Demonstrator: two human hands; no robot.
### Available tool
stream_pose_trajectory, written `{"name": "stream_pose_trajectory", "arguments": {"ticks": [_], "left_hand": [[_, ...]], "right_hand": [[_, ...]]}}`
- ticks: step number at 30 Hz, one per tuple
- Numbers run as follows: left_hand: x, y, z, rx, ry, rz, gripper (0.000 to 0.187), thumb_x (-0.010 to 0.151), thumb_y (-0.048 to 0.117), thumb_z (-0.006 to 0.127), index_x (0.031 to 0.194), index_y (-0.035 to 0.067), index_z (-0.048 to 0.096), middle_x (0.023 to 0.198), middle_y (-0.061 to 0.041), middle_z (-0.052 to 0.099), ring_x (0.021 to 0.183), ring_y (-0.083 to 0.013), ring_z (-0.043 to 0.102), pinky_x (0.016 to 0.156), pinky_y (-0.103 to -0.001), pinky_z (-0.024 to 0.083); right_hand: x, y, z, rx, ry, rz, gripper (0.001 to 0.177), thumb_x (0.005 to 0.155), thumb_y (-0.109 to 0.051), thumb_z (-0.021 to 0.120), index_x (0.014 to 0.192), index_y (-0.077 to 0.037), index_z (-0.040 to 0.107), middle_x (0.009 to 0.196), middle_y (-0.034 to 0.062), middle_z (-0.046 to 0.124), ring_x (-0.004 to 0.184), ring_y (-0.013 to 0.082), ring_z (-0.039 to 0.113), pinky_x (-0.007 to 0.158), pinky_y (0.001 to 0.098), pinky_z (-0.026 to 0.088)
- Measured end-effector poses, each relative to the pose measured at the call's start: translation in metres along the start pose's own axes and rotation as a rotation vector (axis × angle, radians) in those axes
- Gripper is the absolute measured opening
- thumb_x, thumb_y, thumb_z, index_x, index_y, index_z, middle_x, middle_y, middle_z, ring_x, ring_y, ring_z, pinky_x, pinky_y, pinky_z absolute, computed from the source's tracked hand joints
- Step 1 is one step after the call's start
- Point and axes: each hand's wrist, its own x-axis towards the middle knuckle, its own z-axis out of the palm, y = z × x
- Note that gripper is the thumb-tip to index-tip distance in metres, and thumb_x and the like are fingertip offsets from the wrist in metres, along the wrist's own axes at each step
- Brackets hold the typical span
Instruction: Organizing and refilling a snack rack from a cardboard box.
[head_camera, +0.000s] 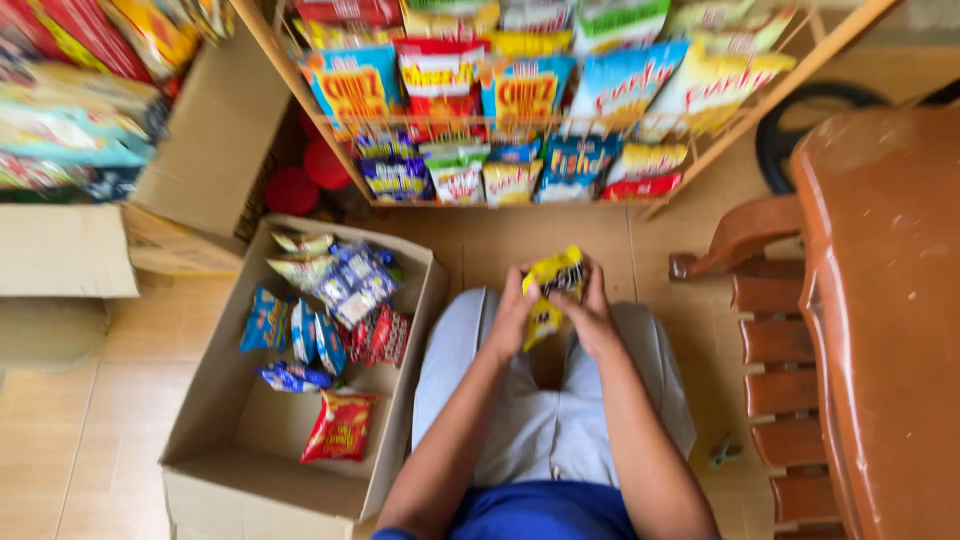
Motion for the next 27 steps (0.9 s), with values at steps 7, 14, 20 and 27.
{"name": "stream_pose_trajectory", "arguments": {"ticks": [7,14,20,27], "left_hand": [[0.008,0.148,0.067,0.348,0.005,0.109,0.064,0.086,0.037,0.079,0.131,0.004,0.047,0.115,-0.013,0.066,0.107,-0.0178,0.062,0.093,-0.035,0.054],[0.078,0.348,0.136,0.839,-0.127,0.907,0.048,0.094,0.038,0.078,0.123,0.004,0.06,0.111,-0.014,0.065,0.106,-0.0295,0.061,0.094,-0.041,0.052],[0.145,0.458,0.179,0.846,-0.057,1.008,0.048,0.094,0.028,0.084,0.117,0.001,0.052,0.096,-0.014,0.074,0.085,-0.0268,0.074,0.073,-0.036,0.059],[0.203,0.473,0.18,1.169,0.13,0.969,0.054,0.086,0.018,0.083,0.121,-0.003,0.048,0.094,-0.026,0.071,0.091,-0.0471,0.068,0.075,-0.051,0.053]], "right_hand": [[0.01,-0.084,0.019,-0.035,-0.074,0.017,0.057,0.096,-0.014,0.07,0.146,0.001,0.049,0.134,0.0096,0.06,0.123,0.0208,0.057,0.105,0.0365,0.046],[0.068,-0.311,0.091,-0.125,-0.298,-0.481,0.07,0.095,-0.012,0.071,0.156,-0.002,0.037,0.143,0.0091,0.057,0.135,0.0205,0.056,0.121,0.0381,0.043],[0.155,-0.412,0.13,-0.247,-0.349,-0.761,0.066,0.106,-0.01,0.073,0.158,-0.006,0.032,0.151,0.0081,0.055,0.144,0.0201,0.053,0.127,0.0383,0.042],[0.2,-0.446,0.153,-0.559,-0.168,-0.86,0.06,0.104,-0.005,0.073,0.152,-0.005,0.038,0.146,0.011,0.059,0.139,0.0208,0.054,0.118,0.0394,0.042]]}}
